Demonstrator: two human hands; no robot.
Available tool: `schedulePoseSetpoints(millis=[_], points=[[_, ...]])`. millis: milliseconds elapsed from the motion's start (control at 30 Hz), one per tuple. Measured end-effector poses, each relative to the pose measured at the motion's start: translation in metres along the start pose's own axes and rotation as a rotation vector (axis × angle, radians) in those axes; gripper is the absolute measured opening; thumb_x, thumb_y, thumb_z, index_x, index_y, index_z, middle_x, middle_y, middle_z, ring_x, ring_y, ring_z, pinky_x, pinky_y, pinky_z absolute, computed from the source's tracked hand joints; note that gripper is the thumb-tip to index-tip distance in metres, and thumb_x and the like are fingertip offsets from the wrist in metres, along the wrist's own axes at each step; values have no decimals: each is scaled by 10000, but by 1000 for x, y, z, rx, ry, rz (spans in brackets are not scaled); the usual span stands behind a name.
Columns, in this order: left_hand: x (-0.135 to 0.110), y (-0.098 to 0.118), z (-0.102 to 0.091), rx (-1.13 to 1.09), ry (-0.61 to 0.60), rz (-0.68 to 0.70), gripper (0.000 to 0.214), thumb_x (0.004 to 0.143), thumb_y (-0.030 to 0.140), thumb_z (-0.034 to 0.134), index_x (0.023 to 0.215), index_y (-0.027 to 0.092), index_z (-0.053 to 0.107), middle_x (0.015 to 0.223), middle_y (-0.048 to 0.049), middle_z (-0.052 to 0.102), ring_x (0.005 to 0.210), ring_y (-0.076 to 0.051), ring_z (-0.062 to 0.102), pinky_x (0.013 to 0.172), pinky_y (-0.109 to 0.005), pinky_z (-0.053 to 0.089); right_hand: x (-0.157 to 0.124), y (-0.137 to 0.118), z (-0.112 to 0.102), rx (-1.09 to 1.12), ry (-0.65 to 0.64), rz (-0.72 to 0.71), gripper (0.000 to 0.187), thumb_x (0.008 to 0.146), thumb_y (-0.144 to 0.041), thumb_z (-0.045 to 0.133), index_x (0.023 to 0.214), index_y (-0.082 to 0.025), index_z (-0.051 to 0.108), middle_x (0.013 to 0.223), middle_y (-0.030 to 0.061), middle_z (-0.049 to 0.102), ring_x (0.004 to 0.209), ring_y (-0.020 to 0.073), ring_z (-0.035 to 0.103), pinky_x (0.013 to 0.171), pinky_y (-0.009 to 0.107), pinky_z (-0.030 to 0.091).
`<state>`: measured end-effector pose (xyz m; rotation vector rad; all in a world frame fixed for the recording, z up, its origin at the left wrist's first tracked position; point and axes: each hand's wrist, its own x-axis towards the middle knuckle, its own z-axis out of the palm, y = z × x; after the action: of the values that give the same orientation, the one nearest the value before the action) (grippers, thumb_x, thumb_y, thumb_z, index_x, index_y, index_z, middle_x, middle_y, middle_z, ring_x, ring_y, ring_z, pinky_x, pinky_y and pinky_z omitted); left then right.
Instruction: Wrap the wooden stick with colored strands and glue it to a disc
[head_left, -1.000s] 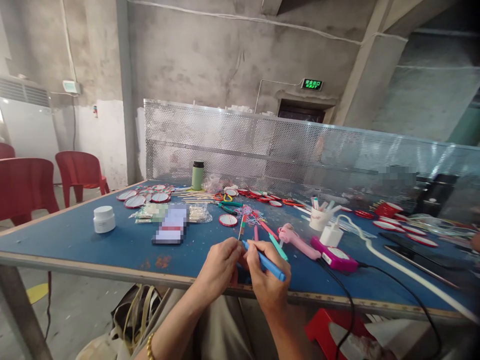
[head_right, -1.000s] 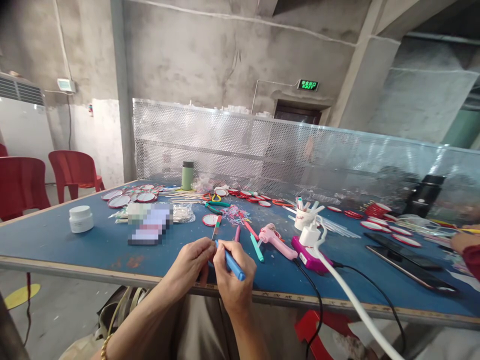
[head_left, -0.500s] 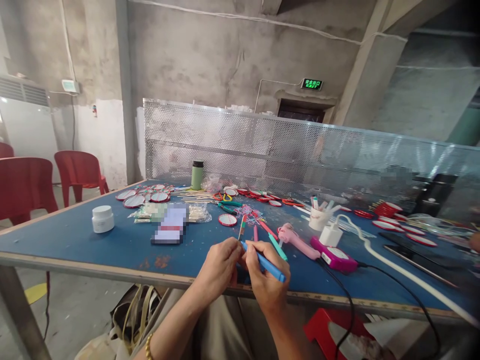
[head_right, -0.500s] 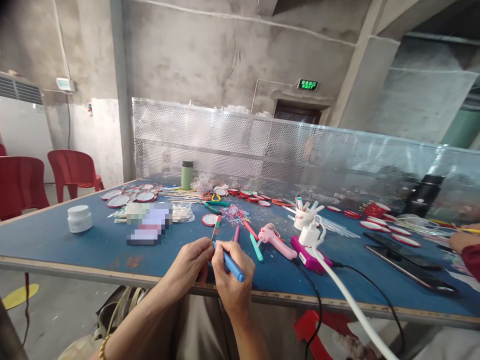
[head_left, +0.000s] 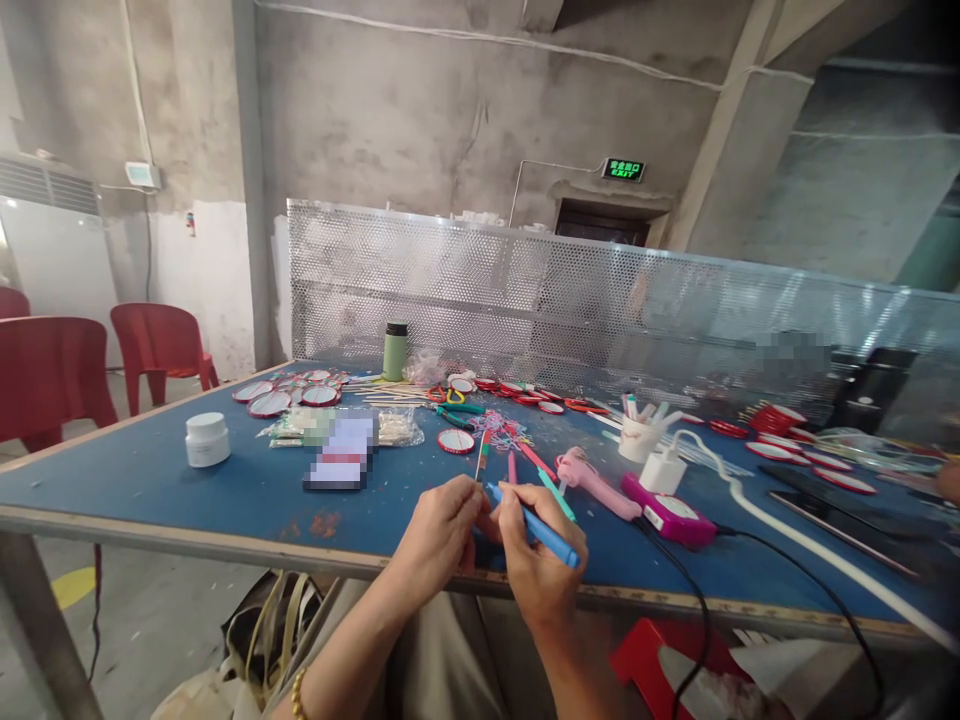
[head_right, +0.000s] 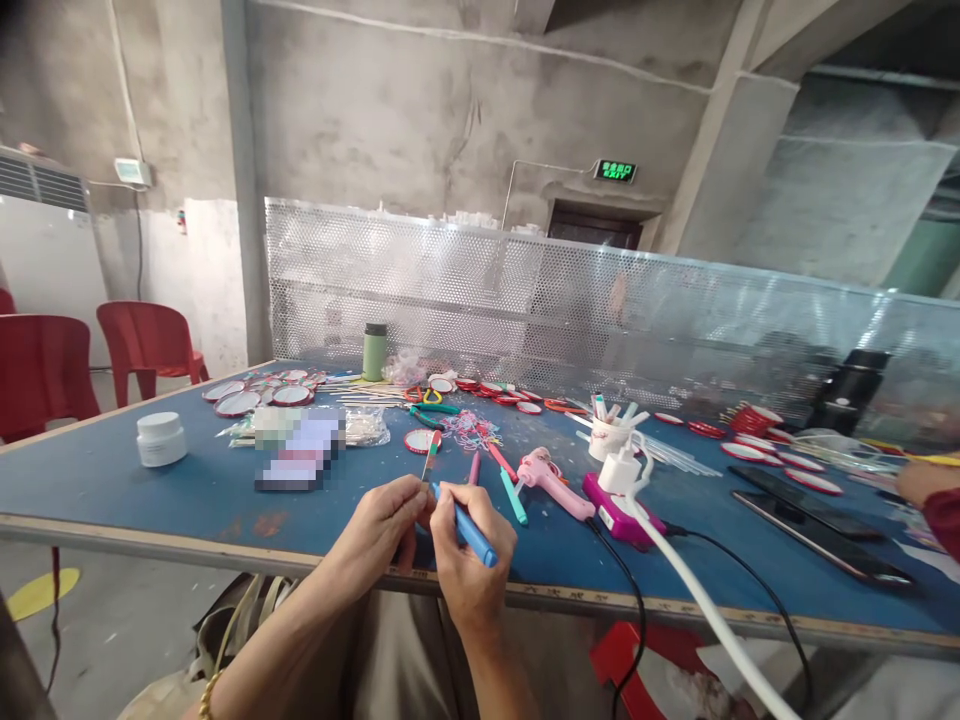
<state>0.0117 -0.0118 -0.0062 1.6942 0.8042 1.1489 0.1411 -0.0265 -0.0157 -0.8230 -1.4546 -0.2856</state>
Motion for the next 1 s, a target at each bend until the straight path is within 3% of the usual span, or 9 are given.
schedulePoseSetpoints(millis=[333,767,1000], points=[[0,1,0,3,13,9,352,933,466,430,719,187,457,574,44,521,363,-74,469,399,-180,288,3,-3,-1,-16,-33,-28,140,925,-176,555,829,-179,657,656,-7,682,570,115,655,590,201,513],[0,-2,-1,45,17,20,356,941,457,416,703,193,439,544,60,461,379,-81,473,413,-183,305,5,-3,0,-41,-41,-49,134,923,-167,559,829,-183,652,669,-1,690,586,118,661,596,205,512],[0,0,-1,4,2,15,344,937,465,411,753,183,479,603,43,518,373,-81,486,392,-183,297,2,-3,-1,-19,-13,-19,147,928,-183,561,805,-182,640,632,-8,669,542,113,637,563,203,503]])
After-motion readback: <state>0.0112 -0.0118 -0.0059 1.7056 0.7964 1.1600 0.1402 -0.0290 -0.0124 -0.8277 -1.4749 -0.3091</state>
